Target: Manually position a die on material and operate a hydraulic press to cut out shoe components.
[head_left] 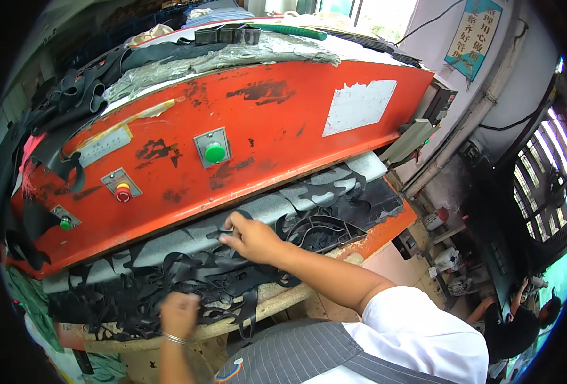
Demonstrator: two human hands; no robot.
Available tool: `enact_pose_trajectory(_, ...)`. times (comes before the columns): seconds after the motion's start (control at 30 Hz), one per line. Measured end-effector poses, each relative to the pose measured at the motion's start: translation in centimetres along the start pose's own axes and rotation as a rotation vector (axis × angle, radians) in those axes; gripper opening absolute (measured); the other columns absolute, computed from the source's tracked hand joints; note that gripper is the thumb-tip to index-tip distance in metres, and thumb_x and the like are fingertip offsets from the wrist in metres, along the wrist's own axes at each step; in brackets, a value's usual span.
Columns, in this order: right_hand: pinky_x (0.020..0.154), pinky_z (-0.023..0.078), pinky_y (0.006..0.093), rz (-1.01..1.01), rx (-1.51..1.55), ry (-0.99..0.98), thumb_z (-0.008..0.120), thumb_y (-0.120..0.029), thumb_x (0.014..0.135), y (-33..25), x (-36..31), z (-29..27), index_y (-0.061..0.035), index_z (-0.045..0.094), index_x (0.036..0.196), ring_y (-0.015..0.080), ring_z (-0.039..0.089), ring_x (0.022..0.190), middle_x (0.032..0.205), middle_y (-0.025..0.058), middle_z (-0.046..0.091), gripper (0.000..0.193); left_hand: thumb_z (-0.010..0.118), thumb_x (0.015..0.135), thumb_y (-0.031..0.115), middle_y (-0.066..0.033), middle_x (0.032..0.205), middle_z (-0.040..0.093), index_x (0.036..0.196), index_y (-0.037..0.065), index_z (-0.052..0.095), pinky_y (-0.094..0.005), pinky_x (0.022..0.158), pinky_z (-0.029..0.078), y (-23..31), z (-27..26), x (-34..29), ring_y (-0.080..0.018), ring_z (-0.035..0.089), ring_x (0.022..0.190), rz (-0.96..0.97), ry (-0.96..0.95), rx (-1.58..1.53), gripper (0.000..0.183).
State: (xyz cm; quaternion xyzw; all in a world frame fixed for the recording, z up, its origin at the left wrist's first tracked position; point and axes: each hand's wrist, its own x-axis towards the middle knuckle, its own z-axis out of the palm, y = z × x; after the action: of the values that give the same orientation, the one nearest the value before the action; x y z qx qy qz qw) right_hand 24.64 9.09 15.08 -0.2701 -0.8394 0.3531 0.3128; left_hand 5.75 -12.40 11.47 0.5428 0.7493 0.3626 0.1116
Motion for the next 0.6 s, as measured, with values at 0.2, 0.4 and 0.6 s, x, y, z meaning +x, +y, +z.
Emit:
enact_pose_trajectory(0.2,0.063,0.048,0.0439,-0.027,0.009,-0.107,0.063,-0.024,0.088,0.2,-2.8,3.9,-0.0033,0.053,0.099,0.0366,0.064,0.071,0.074,0.0154,0.065,0.026,0.067,0.078,0.018,-0.0105,0.075,0.064,0.073,0.007,0.07,-0.0404,0.065,0.048,4.6,6.0,-5.0,-0.0312,0.059,0.073,0.077,-0.025,0.228,0.012)
enact_pose_trajectory(0.4,0.071,0.049,0.0474,0.118,-0.09,-0.038,0.06,-0.027,0.089,4.1,-0.6,1.2,-0.004,0.057,0.095,0.0396,0.063,0.081,0.081,0.0195,0.066,0.024,0.066,0.075,0.016,-0.0116,0.073,0.061,0.072,0.005,0.069,-0.0418,0.067,0.046,3.1,7.3,-4.9,-0.0324,0.056,0.073,0.12,0.046,0.204,0.012)
enact_pose_trajectory(0.6,0.084,0.05,0.0482,0.638,-0.481,0.236,0.056,-0.039,0.092,12.4,4.9,-11.1,0.0009,0.053,0.112,0.0387,0.061,0.103,0.118,0.0224,0.055,0.045,0.062,0.082,0.026,-0.0151,0.079,0.065,0.086,0.007,0.069,-0.0424,0.068,0.048,2.4,6.2,-2.7,-0.0342,0.06,0.075,0.177,-0.119,0.214,0.021)
